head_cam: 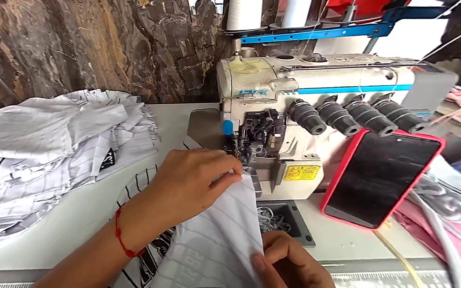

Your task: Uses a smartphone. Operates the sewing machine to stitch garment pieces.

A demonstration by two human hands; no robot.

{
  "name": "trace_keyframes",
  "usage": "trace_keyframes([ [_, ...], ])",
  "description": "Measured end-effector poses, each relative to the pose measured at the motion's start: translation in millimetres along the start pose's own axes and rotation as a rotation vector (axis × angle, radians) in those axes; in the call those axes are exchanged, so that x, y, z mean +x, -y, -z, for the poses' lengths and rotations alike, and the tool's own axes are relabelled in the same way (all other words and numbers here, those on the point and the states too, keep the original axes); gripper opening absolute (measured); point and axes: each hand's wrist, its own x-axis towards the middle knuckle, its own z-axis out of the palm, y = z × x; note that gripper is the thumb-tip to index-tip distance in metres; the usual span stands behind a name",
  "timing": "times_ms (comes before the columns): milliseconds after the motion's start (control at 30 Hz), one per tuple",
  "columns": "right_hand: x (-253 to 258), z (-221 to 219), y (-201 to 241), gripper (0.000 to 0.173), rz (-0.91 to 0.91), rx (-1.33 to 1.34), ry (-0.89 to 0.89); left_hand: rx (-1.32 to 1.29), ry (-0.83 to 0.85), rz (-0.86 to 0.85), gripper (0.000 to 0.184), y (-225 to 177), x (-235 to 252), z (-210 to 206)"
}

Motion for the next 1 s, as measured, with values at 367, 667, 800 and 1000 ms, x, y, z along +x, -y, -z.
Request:
trace_keyframes([
  [367,0.1,-1.0,3.8,0.017,-0.010,-0.019,0.020,0.037,0.028,-0.038,0.016,-1.3,3.2,3.6],
  [667,1.4,-7.9,7.8,0.028,-0.110,-0.019,-0.023,0.207,-0.012,-0.235,0.022,-17.8,4.1,6.1],
  [800,0.9,-7.6,6.9,0.013,-0.118,-0.024,0.013,0.332,-0.040,0.007,0.021,-59.1,-7.0,-4.3],
  [1000,-2.4,-7.9,6.4,0.019,-0.121,0.006,0.011,0.362,-0.007,0.296,0.078,-90.5,-19.4,-21.1],
])
